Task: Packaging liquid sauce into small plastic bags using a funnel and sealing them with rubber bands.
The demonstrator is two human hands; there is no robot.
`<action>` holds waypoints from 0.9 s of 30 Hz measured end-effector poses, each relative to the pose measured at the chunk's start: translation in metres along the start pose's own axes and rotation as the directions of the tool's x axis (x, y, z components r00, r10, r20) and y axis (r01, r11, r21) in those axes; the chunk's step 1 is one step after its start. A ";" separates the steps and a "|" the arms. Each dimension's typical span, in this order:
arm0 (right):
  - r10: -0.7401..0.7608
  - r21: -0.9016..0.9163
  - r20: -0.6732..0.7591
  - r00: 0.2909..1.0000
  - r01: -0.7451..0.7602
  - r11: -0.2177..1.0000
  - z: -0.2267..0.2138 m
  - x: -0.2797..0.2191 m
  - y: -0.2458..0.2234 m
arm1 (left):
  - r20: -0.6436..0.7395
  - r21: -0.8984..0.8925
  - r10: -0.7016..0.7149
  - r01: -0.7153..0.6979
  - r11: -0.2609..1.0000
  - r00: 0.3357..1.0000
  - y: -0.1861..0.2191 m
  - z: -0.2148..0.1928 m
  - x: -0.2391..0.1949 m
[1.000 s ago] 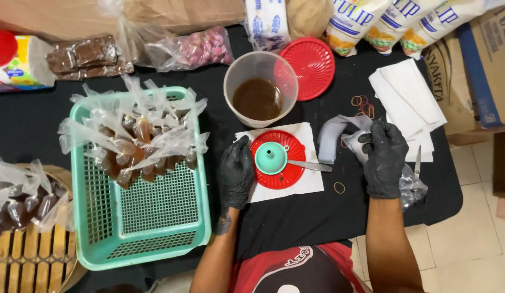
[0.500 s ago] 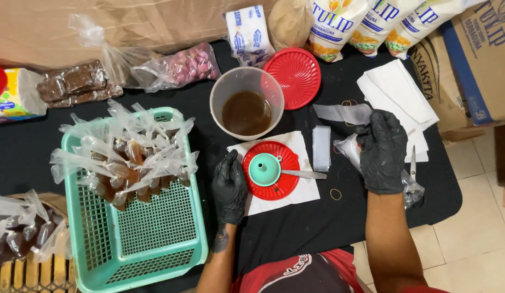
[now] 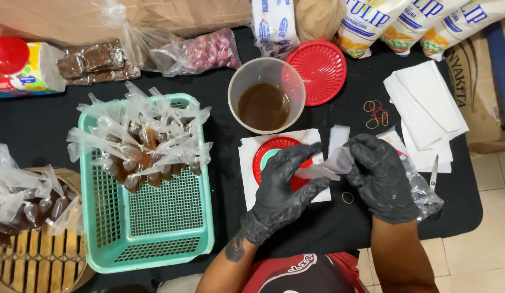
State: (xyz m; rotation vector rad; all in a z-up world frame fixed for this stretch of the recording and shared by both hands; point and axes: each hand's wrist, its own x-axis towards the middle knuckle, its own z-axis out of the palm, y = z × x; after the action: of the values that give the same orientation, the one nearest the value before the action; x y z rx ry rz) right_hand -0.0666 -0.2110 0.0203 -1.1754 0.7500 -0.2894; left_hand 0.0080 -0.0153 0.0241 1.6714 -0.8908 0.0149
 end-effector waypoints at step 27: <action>-0.421 -0.552 -0.026 0.906 0.339 0.762 -0.058 0.045 0.011 | -0.209 -0.591 -0.704 0.486 0.644 0.679 -0.017 -0.018 0.000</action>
State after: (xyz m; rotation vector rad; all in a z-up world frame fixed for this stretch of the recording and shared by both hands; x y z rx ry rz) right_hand -0.0743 -0.2750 -0.0171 -1.8717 0.7376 -0.5358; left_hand 0.0252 0.0005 0.0150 1.3192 0.0650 -0.2894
